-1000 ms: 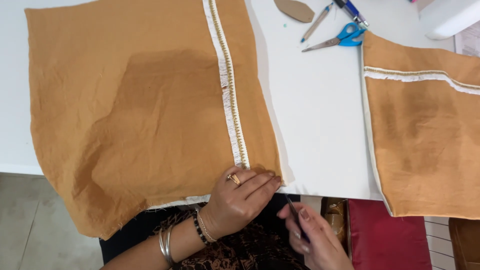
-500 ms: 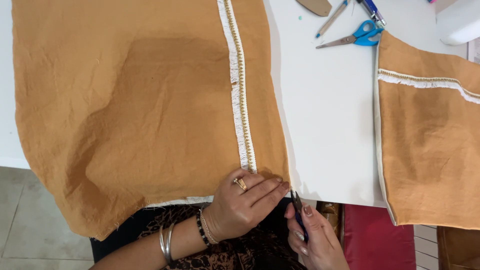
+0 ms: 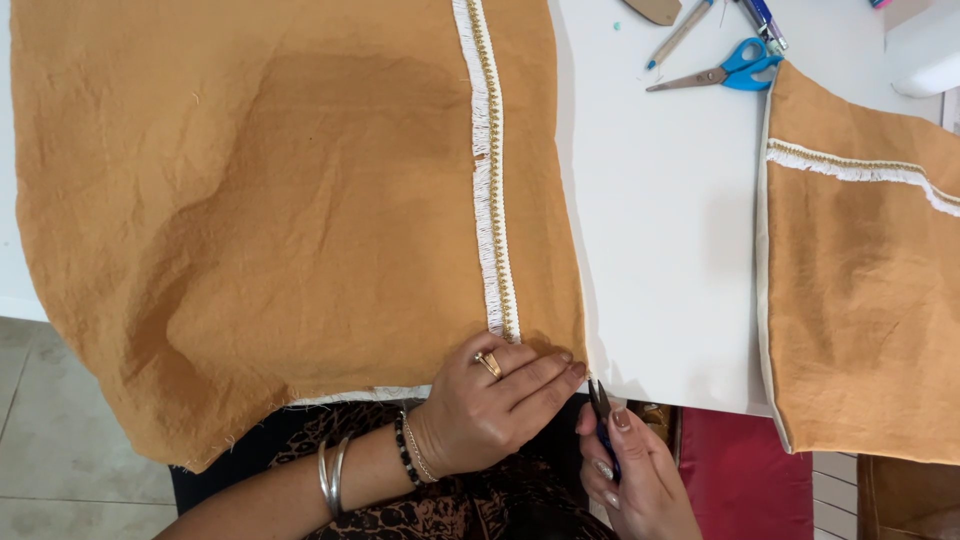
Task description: Trimming loose threads from the decorative trim of a brown pillowcase using a small tool
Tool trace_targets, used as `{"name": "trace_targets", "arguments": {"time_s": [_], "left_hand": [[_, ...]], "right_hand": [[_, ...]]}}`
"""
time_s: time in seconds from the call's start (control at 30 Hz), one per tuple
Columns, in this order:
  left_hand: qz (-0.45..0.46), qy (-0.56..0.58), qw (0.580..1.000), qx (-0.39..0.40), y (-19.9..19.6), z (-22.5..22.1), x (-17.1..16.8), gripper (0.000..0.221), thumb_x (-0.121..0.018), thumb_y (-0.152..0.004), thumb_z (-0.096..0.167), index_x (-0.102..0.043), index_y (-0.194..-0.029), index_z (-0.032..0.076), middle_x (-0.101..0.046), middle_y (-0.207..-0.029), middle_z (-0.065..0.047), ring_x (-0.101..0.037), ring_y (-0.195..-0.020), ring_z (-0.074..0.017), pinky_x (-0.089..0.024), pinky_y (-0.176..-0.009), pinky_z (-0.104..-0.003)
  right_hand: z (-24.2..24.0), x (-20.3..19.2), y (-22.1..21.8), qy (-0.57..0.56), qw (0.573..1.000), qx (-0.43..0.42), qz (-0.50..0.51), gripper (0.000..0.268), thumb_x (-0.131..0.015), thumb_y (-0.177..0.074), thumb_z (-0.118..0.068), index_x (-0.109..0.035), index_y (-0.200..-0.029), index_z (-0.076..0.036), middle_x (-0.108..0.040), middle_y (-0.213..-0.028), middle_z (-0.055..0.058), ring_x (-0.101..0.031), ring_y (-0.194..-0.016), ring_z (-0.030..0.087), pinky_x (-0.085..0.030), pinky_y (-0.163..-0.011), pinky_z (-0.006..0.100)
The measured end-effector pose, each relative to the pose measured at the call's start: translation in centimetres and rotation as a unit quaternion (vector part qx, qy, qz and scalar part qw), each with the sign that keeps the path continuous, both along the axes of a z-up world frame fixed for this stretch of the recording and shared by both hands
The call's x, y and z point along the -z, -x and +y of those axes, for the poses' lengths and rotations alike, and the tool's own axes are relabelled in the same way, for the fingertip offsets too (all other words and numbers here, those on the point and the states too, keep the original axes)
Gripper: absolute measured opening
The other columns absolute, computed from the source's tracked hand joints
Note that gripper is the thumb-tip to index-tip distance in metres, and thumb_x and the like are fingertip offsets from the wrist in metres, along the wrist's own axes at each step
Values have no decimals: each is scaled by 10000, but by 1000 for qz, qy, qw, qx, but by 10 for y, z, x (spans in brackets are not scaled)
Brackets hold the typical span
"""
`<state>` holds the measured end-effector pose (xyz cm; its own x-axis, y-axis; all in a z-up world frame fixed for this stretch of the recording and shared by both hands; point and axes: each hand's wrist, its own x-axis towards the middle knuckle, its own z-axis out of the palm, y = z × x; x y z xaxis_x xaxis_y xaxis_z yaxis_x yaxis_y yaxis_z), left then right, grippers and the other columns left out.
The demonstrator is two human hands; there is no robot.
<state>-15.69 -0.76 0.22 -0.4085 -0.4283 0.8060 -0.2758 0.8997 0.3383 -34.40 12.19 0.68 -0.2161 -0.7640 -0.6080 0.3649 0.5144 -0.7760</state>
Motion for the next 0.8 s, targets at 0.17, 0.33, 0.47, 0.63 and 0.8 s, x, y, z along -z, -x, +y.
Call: {"name": "trace_targets", "arguments": {"time_s": [0.17,0.33,0.47,0.63,0.8], "left_hand": [[1,1,1000,-3,0,0,0,164,-613,-1028,48,-765,-1089,59,-750,-1101,-61,-680,-893,-164,-511,-768,-352],[2,-4,1000,-1,0,1,-1,180,-593,-1035,71,-763,-1094,60,-749,-1101,-58,-684,-883,-163,-512,-781,-361],[3,-4,1000,-6,0,0,-3,182,-585,-1035,76,-760,-1087,63,-746,-1099,-47,-679,-885,-155,-512,-780,-356],[0,-2,1000,-5,0,0,0,196,-577,-1037,74,-762,-1102,64,-747,-1108,-52,-683,-889,-160,-512,-790,-363],[5,-2,1000,-7,1,0,-1,188,-586,-1036,75,-768,-1082,68,-754,-1101,-51,-683,-880,-156,-507,-772,-351]], "right_hand": [[3,-6,1,-8,1000,-12,23,475,-478,-1057,-401,-616,-974,46,-342,-622,43,-256,-447,132,-224,-403,276],[1,-6,0,-12,999,-14,29,465,-473,-1063,-399,-606,-964,35,-340,-619,40,-256,-450,123,-228,-393,266],[-2,-5,1,-7,1000,-18,21,465,-465,-1068,-401,-605,-963,30,-338,-618,32,-247,-444,117,-230,-385,259],[0,-7,1,-6,1000,-12,26,462,-470,-1067,-388,-609,-967,41,-347,-625,41,-261,-456,127,-231,-397,269],[-1,-7,0,-17,999,-6,32,465,-469,-1069,-388,-608,-964,43,-344,-623,51,-261,-454,135,-232,-397,272]]}}
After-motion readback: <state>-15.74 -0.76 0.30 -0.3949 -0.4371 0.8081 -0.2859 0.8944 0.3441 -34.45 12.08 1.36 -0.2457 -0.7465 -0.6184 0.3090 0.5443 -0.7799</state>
